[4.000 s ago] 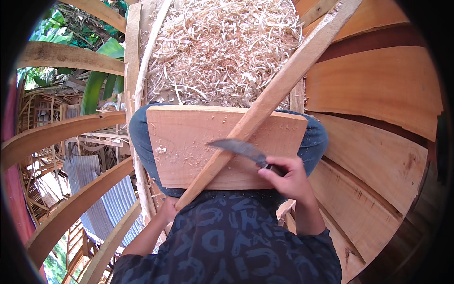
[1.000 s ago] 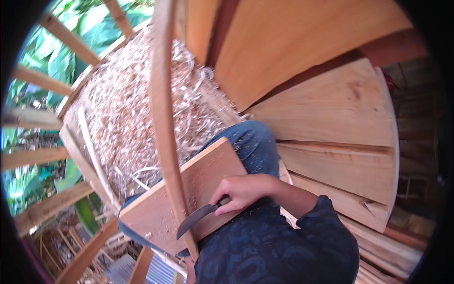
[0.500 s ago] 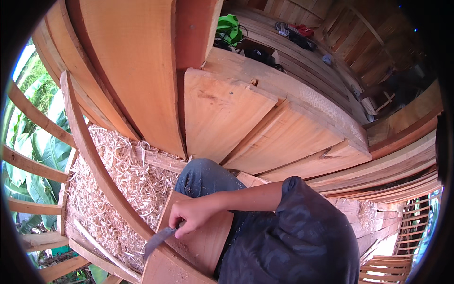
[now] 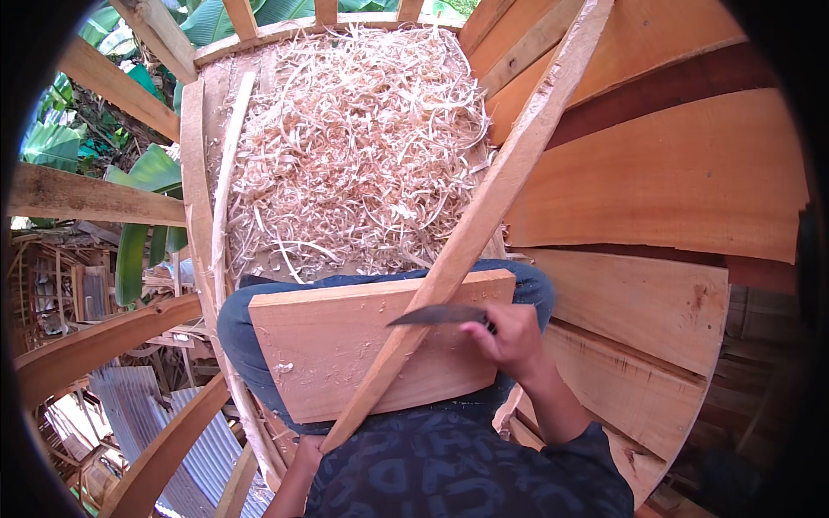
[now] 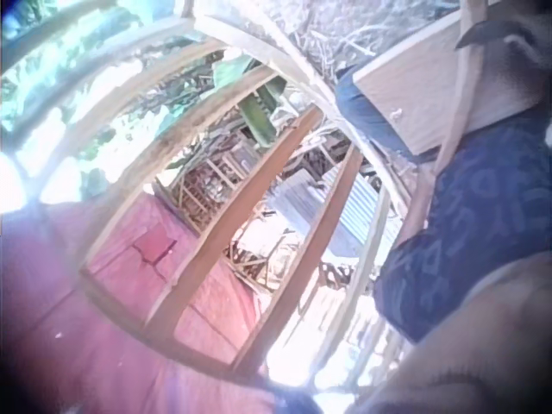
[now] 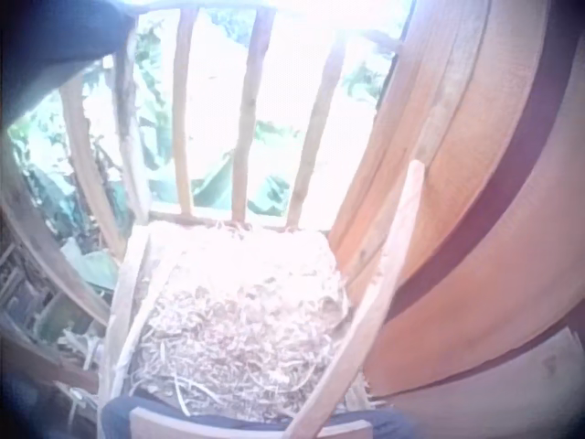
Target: The person uses a curved knife to shave and shape a long wooden stick held against a flat board on their lap. They repeatedly draw the blade along the stick to remove thin shavings, rotating the stick to work different sides.
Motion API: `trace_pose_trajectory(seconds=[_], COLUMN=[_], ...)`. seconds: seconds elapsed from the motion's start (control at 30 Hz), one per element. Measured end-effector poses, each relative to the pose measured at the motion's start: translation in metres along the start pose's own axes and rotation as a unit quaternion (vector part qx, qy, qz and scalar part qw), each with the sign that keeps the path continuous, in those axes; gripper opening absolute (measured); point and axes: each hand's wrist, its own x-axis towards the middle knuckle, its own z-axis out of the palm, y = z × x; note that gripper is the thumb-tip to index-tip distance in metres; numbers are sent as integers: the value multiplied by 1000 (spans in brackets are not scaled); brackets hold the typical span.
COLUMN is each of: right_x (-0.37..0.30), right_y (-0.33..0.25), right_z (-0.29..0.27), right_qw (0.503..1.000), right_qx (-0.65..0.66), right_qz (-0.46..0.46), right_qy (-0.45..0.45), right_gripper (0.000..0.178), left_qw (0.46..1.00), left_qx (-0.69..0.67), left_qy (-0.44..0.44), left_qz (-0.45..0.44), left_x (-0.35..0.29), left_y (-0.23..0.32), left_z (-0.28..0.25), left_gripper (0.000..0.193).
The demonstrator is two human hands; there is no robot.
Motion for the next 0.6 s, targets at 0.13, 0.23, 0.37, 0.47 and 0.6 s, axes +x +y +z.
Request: trace_pose_trajectory(seconds=[0.13,0.23,0.37,0.47,0.6], right_x=[15,5,24,19,13], right_y=[-1,-26,11,6,-23], right_z=[-18,-9,-11,-18,2], right_qw=[993,989,992,990,990], right_qx=[-3,-71,-23,-32,-97], right_qz=[75,-101,60,106,-97], right_qy=[86,-82,107,93,-41], right_gripper=[36,36,41,42,44], left_qw=[1000,999,999,999,998], left_qx=[-11,-16,-27,-21,-7], left_qy=[-15,-40,-43,-44,-54], left_qz=[-1,3,2,5,22], left_x=[9,16,5,-1,-9], left_y=[2,4,-4,-11,-41], left_z=[6,5,3,0,-13], left_gripper=[37,37,37,37,37])
